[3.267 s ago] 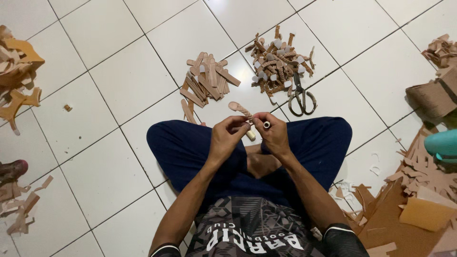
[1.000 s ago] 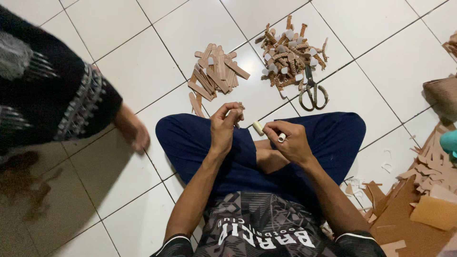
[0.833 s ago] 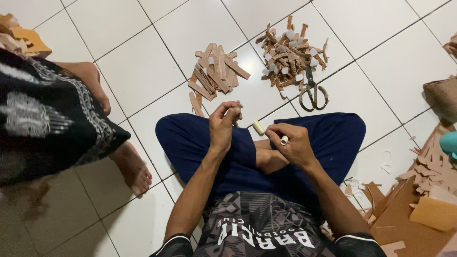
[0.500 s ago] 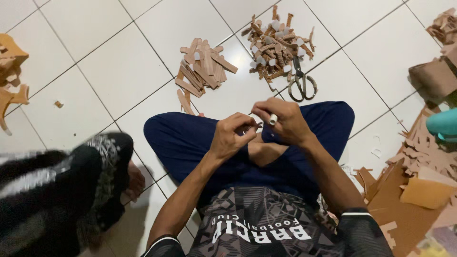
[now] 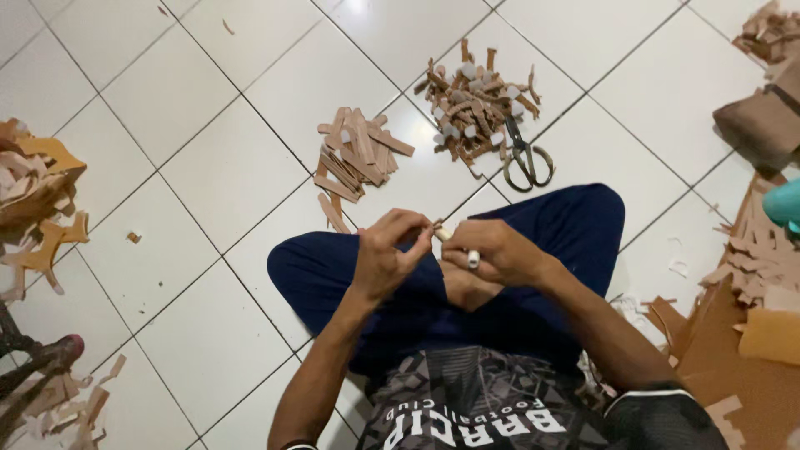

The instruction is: The person sits on the floor and repeatedly picks up small wooden pieces and white cylindrical components. They insert the wooden pieces into the white cylinders and place the assembled units into a growing pile on the floor.

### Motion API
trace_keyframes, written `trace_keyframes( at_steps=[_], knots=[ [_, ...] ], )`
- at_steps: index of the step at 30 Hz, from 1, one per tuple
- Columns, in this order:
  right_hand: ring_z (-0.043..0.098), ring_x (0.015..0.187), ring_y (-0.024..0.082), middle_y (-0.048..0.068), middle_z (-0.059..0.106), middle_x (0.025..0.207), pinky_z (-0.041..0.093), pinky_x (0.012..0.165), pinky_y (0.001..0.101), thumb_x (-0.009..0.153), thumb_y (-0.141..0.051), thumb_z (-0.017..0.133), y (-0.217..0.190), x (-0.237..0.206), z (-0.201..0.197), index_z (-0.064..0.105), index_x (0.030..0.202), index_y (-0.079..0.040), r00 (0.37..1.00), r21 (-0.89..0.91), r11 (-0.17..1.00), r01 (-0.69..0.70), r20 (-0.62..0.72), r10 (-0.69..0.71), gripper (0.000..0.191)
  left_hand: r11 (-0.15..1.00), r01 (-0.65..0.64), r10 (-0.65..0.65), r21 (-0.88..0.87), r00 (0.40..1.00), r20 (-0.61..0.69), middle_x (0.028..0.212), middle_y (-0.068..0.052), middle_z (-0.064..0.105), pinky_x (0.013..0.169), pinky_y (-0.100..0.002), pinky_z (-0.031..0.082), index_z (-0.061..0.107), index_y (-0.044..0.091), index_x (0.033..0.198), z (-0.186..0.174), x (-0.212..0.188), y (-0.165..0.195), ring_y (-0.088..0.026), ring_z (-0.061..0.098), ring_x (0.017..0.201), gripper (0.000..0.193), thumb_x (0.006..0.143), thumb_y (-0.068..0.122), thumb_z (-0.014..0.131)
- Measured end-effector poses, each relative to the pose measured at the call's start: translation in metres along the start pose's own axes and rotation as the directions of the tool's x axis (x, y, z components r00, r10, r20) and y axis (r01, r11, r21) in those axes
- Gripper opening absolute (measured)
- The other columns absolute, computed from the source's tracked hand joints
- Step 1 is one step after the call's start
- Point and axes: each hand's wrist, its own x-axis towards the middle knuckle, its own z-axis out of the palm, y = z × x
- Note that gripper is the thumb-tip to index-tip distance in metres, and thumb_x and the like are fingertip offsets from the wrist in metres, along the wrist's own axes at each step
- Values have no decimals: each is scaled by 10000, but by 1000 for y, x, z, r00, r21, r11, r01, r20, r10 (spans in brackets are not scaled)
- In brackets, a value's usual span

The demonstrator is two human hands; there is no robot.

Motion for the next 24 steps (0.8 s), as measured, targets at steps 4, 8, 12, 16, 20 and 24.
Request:
trace_keyframes(
  at_steps=[4,8,12,16,20,24],
  knots=[
    [673,865,275,100,682,931,535,739,372,940,-142,714,-3,3,-5,721,1034,-34,998,20,998,62,-33,-61,144,999,14,-4,-47,982,189,940,-99,717,669,-280,570,728,-4,1013,0,-9,8,-148,696,748,160,866,38,773],
    [643,962,306,143,639,1068,547,799,387,928,-90,712,-29,8,1,706,1031,-55,961,-57,980,192,-192,-199,109,976,114,-129,-183,989,-70,922,-75,750,657,-264,576,750,20,995,-1,-7,6,-134,712,756,116,896,75,771],
    [663,930,297,96,684,991,493,723,418,811,-125,745,-43,22,-13,728,973,-90,909,-476,810,344,-48,-414,166,999,-28,30,-21,991,134,981,-84,743,724,-252,606,760,22,1076,0,-7,9,-136,735,830,186,892,49,741],
    [665,758,251,93,681,826,516,655,367,904,-139,732,-37,24,-7,723,947,-47,978,-132,989,60,-189,-85,102,994,-52,48,-93,998,-50,944,-86,757,676,-251,599,750,32,1003,-2,-13,23,-139,742,775,137,883,84,789],
    [682,663,218,80,676,746,519,600,339,952,-174,677,-18,12,-1,702,880,-50,999,-27,999,34,-39,-35,146,995,-101,101,-5,995,-2,936,-113,728,697,-270,590,743,8,1018,-4,-11,32,-153,720,806,195,826,35,761],
    [632,642,235,83,671,701,499,589,340,995,-215,622,4,13,3,659,864,-33,990,163,980,-113,-65,125,227,972,-91,92,-217,996,-9,943,-95,739,676,-274,582,734,-7,994,0,-23,34,-126,721,791,134,899,76,780]
  ],
)
